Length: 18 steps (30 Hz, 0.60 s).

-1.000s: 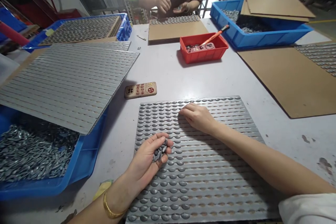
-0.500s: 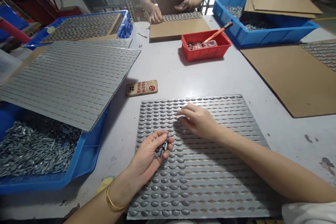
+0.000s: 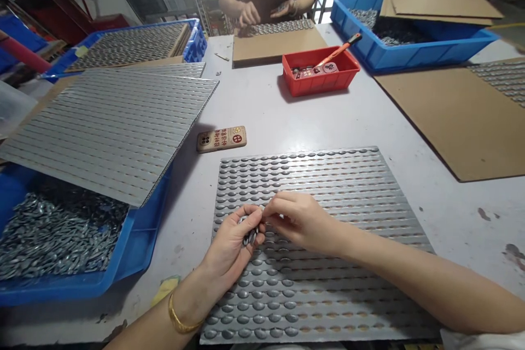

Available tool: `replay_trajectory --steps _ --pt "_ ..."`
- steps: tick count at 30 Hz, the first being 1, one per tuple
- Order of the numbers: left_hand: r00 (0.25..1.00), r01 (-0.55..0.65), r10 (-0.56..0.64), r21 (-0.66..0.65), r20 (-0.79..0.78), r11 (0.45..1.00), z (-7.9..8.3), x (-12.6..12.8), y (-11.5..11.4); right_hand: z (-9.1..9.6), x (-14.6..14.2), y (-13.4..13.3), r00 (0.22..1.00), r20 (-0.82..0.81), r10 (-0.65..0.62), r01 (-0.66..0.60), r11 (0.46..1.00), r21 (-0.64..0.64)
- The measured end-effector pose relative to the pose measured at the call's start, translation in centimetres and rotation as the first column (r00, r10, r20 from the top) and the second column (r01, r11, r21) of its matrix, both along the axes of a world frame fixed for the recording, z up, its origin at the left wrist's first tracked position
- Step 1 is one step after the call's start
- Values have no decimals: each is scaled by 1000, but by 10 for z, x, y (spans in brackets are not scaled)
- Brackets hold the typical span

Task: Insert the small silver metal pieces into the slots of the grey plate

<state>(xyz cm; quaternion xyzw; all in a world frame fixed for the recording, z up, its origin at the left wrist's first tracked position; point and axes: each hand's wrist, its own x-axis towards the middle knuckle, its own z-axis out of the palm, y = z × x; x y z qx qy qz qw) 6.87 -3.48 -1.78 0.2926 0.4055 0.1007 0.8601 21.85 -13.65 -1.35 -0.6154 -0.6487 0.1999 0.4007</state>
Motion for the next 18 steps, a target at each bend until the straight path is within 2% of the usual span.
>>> replay_trajectory --steps 3,8,12,18 --pt "1000 7 -8 -50 -27 999 3 0 2 -7 12 1 999 41 -22 21 999 24" --pt "998 8 -13 -102 -57 995 7 1 3 -36 54 6 937 262 -231 200 970 139" --pt "996 70 -75 -81 -53 994 8 2 1 -53 67 9 883 415 -219 195 976 101" --pt "993 108 -110 -41 -48 993 8 2 1 -49 63 13 817 548 -180 175 983 62"
